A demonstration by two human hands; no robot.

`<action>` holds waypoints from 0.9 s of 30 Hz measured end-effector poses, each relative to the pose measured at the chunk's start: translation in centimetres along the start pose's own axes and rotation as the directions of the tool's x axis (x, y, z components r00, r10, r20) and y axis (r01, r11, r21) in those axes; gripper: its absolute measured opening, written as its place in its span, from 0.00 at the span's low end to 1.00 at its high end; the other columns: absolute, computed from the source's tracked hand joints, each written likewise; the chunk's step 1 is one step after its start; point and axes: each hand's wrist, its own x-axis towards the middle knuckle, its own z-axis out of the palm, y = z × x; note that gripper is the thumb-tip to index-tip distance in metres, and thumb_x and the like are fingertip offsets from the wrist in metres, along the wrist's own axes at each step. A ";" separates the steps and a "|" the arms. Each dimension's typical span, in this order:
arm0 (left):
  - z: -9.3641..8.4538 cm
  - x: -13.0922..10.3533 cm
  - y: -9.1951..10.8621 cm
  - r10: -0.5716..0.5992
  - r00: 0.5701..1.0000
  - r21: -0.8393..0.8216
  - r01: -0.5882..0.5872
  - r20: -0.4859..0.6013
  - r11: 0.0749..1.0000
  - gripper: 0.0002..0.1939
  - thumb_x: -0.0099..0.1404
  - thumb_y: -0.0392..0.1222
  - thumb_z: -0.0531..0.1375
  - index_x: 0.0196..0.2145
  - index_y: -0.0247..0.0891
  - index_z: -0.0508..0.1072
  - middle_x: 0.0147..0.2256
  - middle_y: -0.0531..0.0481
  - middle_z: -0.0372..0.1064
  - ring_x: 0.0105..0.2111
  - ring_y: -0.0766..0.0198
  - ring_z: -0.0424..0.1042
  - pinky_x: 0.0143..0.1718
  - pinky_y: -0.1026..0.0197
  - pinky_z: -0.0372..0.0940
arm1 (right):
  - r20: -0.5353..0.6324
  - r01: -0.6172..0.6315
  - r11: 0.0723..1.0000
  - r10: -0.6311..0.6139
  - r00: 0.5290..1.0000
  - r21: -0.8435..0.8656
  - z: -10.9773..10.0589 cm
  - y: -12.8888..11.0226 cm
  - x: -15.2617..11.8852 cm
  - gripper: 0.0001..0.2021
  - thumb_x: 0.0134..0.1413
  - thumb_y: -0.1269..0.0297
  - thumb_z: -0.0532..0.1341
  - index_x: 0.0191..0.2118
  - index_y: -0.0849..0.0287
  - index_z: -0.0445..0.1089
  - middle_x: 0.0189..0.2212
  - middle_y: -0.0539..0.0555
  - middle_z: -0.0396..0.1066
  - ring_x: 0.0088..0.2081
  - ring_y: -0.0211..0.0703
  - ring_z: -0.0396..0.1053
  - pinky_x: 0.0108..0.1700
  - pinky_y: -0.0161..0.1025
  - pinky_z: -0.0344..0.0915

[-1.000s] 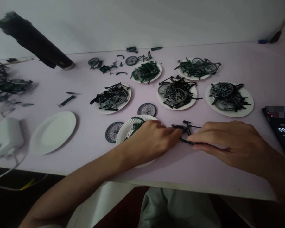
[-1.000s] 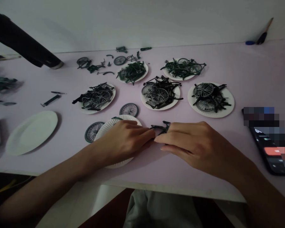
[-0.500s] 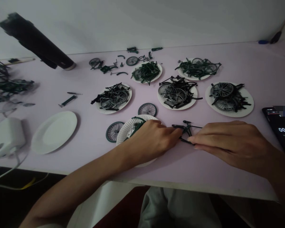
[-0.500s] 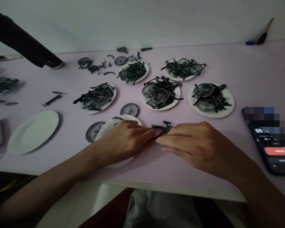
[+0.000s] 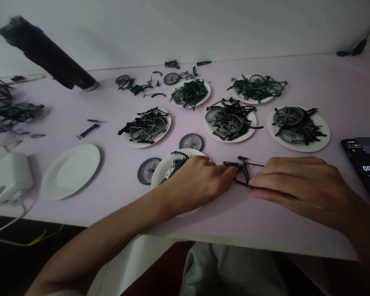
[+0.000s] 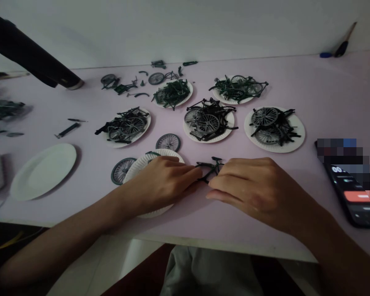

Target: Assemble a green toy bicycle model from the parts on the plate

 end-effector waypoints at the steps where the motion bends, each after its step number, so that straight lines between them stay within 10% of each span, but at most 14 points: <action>1: 0.0 0.0 0.0 0.000 1.000 0.002 0.001 -0.004 1.000 0.12 0.74 0.32 0.49 0.33 0.35 0.67 0.22 0.56 0.61 0.19 0.66 0.57 0.22 0.58 0.49 | 0.002 -0.009 1.000 0.009 1.000 0.003 0.0 0.0 0.0 0.04 0.64 0.70 0.61 0.36 0.57 0.70 0.33 0.51 0.78 0.34 0.42 0.76 0.36 0.40 0.70; 20: 0.1 0.1 -0.1 0.017 0.999 0.016 -0.017 -0.036 1.000 0.13 0.73 0.30 0.49 0.30 0.36 0.64 0.21 0.56 0.61 0.18 0.68 0.58 0.22 0.60 0.51 | 0.084 -0.026 0.999 0.022 0.996 0.043 0.5 0.3 -0.4 0.16 0.64 0.75 0.56 0.55 0.61 0.72 0.42 0.57 0.79 0.43 0.47 0.77 0.40 0.41 0.73; 27: 0.2 -0.1 -0.1 0.010 1.000 0.016 -0.010 -0.014 1.000 0.11 0.74 0.32 0.49 0.33 0.36 0.65 0.22 0.56 0.63 0.19 0.67 0.60 0.23 0.59 0.52 | 0.037 -0.053 0.998 0.053 0.998 0.021 0.6 0.1 0.0 0.07 0.65 0.69 0.59 0.37 0.56 0.74 0.31 0.52 0.78 0.32 0.43 0.75 0.35 0.41 0.69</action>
